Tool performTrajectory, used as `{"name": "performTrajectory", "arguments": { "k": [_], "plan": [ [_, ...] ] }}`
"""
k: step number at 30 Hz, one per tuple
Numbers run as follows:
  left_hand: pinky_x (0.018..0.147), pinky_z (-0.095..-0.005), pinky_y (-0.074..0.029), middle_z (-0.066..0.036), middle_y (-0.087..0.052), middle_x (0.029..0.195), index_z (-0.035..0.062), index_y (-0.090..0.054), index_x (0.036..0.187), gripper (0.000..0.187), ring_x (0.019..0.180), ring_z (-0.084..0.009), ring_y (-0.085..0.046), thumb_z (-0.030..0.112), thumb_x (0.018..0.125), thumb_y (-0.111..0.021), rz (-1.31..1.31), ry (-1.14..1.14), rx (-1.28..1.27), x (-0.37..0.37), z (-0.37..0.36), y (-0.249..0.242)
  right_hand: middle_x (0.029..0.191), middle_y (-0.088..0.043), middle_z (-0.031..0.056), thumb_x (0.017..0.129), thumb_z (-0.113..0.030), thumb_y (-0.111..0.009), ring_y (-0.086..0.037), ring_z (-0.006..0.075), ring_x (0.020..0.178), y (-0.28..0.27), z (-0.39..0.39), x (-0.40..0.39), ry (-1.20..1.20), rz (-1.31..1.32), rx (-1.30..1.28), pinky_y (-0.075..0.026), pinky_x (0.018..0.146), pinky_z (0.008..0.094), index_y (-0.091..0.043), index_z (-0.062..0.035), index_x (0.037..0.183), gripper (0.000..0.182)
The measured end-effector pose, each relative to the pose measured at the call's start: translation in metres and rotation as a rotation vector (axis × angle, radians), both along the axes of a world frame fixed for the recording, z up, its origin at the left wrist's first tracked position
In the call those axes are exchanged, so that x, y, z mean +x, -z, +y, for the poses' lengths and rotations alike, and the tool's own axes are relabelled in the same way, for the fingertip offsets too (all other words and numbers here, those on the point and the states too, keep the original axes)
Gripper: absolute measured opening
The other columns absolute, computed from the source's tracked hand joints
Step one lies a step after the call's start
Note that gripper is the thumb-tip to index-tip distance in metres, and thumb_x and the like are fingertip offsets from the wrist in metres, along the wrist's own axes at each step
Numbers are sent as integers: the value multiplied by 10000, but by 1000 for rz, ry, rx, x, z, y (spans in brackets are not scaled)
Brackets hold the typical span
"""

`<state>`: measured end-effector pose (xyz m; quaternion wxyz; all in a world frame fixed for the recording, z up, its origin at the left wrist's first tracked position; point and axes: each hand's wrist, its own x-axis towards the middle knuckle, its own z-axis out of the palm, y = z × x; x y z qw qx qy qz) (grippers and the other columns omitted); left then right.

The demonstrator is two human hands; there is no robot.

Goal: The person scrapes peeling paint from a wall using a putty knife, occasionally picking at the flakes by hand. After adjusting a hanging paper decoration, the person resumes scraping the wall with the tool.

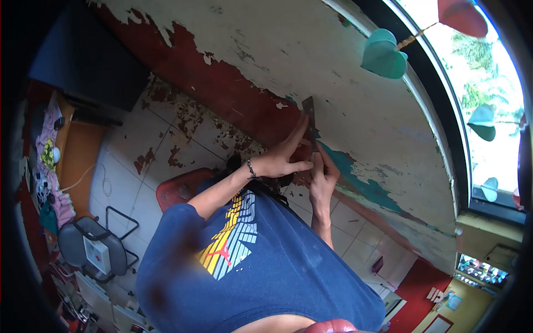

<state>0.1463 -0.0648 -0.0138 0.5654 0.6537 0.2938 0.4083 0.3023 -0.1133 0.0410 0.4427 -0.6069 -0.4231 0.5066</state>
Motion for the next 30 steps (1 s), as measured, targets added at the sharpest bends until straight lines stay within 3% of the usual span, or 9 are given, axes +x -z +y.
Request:
{"name": "performTrajectory", "arguments": {
  "k": [5,7,10,14,17,20,22,26,30],
  "plan": [
    [1126,-439,-395,-248,196,1627,15,213,1543,1204,1402,-368,-390,396,889,-723,-230,-5,-52,12,-7,-2,1144,-703,78,1020,-76,-530,-579,121,940,15,-2,-8,-21,-158,192,-473,869,267,-616,-46,1353,345],
    [1125,-437,-398,-251,188,1627,26,216,1545,1175,1409,-362,-388,397,912,-701,-20,-38,68,13,-4,-8,998,-696,48,1020,-79,-532,-568,89,788,13,0,5,-6,-177,356,-477,714,242,-622,-29,1343,340],
    [1107,-473,-408,-233,179,1636,55,258,1536,1176,1391,-358,-404,435,925,-672,33,18,9,16,-5,-19,784,-565,-31,1021,-81,-531,-401,20,526,4,1,20,-5,-55,166,-300,452,221,-630,-4,1323,327],
    [1111,-471,-405,-230,184,1636,48,222,1550,1123,1403,-340,-395,379,944,-664,-6,-64,38,23,-3,-9,795,-586,-21,1021,-93,-543,-429,27,543,5,7,16,-15,82,4,-328,468,221,-627,3,1324,329],
    [1115,-466,-403,-224,201,1632,49,216,1553,1092,1404,-336,-393,318,956,-658,-78,-64,4,22,-7,-11,759,-575,-26,1022,-117,-557,-432,24,550,28,4,19,-38,-165,421,-321,471,218,-634,12,1308,323],
    [1115,-460,-406,-226,161,1639,55,226,1551,1087,1399,-327,-396,283,959,-657,217,-105,273,20,-4,-12,744,-574,-26,1021,-125,-563,-437,18,563,10,3,26,-36,-4,183,-316,481,212,-639,16,1297,319],
    [1114,-436,-418,-264,141,1632,29,171,1560,1107,1375,-357,-439,327,931,-690,-7,-57,-90,20,-7,-19,737,-571,-27,1021,-118,-559,-439,14,565,0,11,26,-66,192,-13,-310,485,208,-635,16,1300,319],
    [1105,-430,-425,-268,137,1631,26,153,1565,1103,1349,-339,-474,301,923,-700,-101,-220,-57,18,-1,-9,736,-568,-29,1019,-115,-555,-431,15,555,6,24,7,-149,107,132,-306,480,211,-626,17,1310,327],
    [1100,-429,-422,-249,105,1639,34,193,1557,1128,1344,-314,-466,285,921,-703,-20,-100,12,14,-3,-13,729,-562,-34,1019,-119,-554,-416,16,556,-3,8,12,-49,29,77,-308,477,217,-632,14,1305,324]
  ]
}}
